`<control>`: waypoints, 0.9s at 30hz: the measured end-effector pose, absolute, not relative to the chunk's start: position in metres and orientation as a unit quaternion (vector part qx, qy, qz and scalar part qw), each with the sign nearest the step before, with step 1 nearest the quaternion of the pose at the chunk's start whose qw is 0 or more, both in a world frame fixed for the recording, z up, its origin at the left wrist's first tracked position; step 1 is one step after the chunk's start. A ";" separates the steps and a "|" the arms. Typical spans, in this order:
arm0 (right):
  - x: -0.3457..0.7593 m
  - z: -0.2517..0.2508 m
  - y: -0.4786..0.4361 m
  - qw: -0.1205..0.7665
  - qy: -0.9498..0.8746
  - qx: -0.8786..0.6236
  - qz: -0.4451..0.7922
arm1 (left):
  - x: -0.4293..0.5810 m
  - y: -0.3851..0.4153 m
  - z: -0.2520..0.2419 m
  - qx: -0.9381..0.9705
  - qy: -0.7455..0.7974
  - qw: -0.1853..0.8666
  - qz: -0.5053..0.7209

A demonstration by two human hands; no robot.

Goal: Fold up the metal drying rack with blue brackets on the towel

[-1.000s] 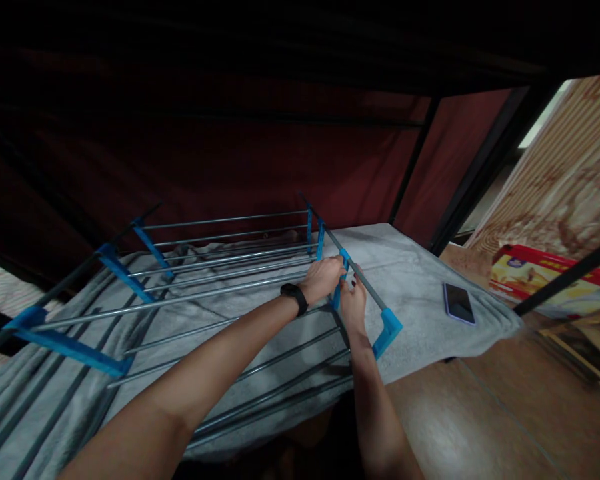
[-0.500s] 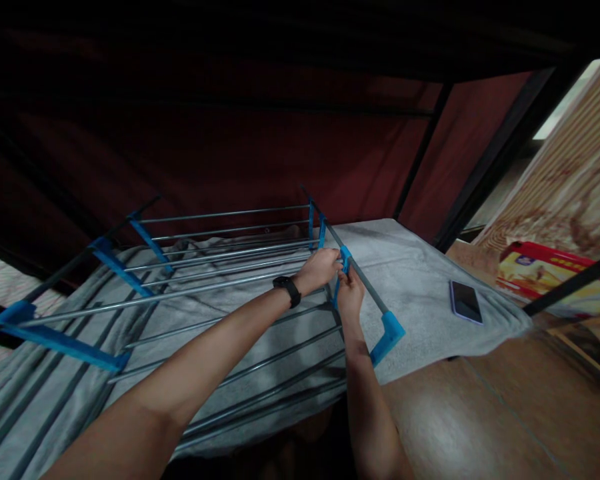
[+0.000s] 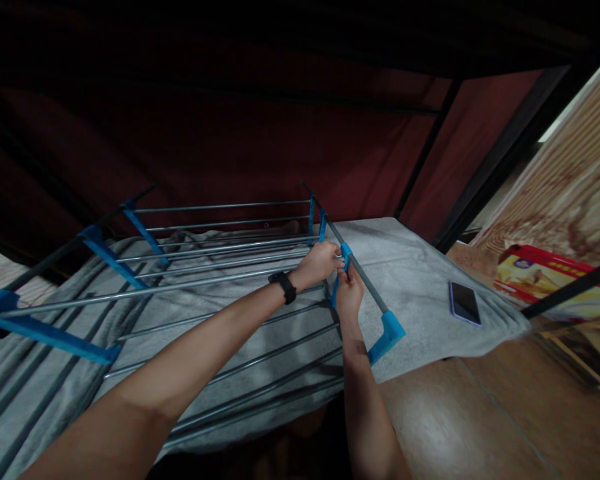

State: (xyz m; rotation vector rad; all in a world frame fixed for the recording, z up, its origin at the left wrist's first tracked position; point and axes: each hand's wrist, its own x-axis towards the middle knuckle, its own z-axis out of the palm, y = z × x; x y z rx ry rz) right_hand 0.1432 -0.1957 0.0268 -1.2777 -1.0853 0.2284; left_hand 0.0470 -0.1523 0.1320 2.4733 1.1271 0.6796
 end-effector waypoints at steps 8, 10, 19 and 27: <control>0.143 0.025 -0.194 0.662 -0.470 -0.569 0.127 | 0.046 -0.146 0.130 0.856 0.418 0.188 0.240; 0.142 0.025 -0.194 0.657 -0.474 -0.572 0.127 | 0.046 -0.145 0.130 0.852 0.424 0.194 0.238; 0.146 0.021 -0.196 0.637 -0.519 -0.565 0.078 | 0.045 -0.146 0.131 0.835 0.438 0.221 0.249; 0.142 0.023 -0.202 0.622 -0.521 -0.582 0.059 | 0.048 -0.139 0.124 0.823 0.422 0.280 0.258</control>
